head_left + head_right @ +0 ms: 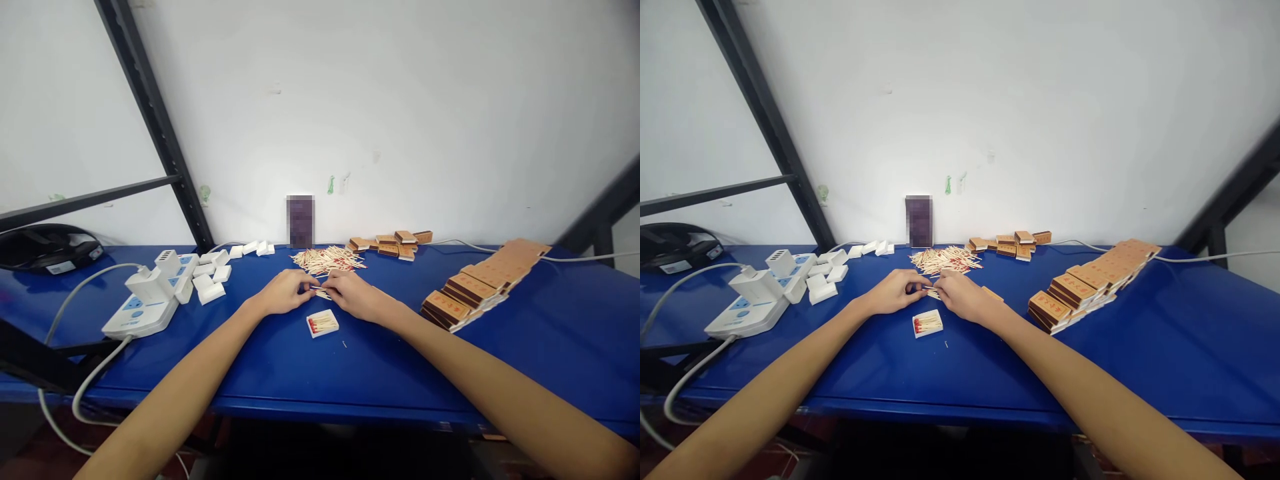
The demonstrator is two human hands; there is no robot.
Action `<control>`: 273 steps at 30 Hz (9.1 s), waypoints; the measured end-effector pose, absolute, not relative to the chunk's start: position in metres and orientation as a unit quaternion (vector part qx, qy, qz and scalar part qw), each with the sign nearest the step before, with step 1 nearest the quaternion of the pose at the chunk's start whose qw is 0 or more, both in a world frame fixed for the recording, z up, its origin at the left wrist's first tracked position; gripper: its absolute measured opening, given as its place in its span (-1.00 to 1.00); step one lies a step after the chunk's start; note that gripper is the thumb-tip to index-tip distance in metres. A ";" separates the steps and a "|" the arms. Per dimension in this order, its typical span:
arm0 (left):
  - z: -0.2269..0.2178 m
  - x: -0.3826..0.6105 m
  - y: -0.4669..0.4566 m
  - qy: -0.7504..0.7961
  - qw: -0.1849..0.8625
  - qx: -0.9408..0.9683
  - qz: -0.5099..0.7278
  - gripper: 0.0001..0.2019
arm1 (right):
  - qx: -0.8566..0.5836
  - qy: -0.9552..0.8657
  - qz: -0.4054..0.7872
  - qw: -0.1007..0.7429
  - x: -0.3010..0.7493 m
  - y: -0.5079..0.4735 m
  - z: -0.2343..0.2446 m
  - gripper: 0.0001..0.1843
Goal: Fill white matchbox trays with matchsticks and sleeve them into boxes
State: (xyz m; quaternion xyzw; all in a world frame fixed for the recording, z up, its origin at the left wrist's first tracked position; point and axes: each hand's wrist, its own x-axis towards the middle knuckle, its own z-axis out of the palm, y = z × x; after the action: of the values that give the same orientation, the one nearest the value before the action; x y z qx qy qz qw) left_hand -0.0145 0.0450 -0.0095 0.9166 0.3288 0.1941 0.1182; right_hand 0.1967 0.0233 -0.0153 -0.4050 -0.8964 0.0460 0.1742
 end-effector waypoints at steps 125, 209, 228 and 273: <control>-0.016 -0.026 0.064 0.467 -0.026 0.866 0.175 -0.86 | -0.371 -0.894 0.044 0.248 0.204 0.031 -0.031 -0.69; -0.010 -0.003 0.054 0.400 0.190 0.853 0.276 -0.92 | -0.375 -0.888 0.112 0.242 0.197 0.029 -0.028 -0.57; -0.017 -0.019 0.064 0.403 -0.061 0.902 0.144 -0.69 | -0.357 -0.895 0.102 0.249 0.193 0.014 -0.023 -0.70; -0.012 -0.017 0.055 0.325 0.052 0.921 0.211 -0.86 | -0.344 -0.873 0.072 0.339 0.192 0.028 -0.035 -0.78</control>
State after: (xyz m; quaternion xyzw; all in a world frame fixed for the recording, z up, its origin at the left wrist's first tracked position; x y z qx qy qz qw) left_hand -0.0172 0.0547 -0.0121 0.9207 0.3245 0.2105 0.0522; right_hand 0.1921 0.0283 -0.0350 -0.3437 -0.8727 0.0722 0.3391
